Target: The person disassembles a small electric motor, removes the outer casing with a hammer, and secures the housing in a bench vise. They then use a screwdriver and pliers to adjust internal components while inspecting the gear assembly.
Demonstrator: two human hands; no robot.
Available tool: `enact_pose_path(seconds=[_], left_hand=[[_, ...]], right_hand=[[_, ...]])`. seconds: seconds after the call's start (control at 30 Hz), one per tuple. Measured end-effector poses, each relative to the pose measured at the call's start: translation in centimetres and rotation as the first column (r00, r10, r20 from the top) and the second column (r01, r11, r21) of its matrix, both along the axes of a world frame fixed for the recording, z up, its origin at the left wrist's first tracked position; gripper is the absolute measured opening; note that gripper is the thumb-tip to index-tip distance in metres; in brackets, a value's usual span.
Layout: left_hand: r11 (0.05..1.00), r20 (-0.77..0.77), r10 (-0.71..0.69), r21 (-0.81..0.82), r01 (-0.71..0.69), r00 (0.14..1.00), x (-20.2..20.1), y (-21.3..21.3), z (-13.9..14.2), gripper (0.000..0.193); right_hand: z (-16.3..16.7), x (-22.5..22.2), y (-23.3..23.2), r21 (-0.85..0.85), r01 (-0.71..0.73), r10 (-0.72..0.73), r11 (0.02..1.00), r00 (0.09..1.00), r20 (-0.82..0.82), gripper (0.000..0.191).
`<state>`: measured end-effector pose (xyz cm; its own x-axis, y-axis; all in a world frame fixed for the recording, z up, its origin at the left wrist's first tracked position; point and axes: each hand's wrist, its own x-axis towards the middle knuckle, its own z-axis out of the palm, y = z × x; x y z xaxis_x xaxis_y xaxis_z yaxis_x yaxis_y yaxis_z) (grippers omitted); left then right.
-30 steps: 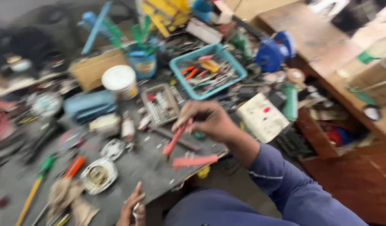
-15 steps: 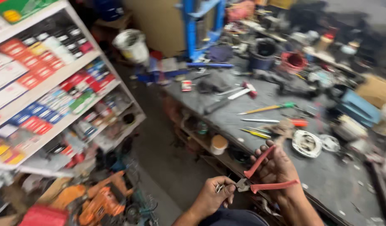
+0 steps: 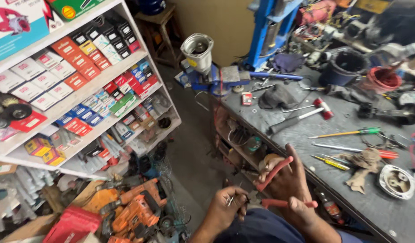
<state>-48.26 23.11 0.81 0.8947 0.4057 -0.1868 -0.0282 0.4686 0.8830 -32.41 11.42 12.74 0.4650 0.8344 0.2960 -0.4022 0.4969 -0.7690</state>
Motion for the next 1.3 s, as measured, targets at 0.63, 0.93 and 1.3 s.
enact_pose_path(seconds=[0.63,0.93,1.3], left_hand=[[0.973,0.09,-0.201,0.134,0.188,0.975,9.8,26.1,8.0,0.019],[0.199,0.299,-0.141,0.942,-0.269,0.944,14.4,38.2,17.1,0.027],[-0.092,0.122,-0.542,0.975,-0.203,0.832,23.0,53.2,19.4,0.072]], right_hand=[[3.1,10.3,23.6,0.154,-0.061,0.08,0.986,0.989,-0.121,0.124],[4.1,12.6,26.8,0.007,0.302,-0.299,0.953,0.949,-0.098,0.121],[5.9,11.7,32.4,0.104,0.707,-0.693,0.699,0.706,-0.142,0.114]])
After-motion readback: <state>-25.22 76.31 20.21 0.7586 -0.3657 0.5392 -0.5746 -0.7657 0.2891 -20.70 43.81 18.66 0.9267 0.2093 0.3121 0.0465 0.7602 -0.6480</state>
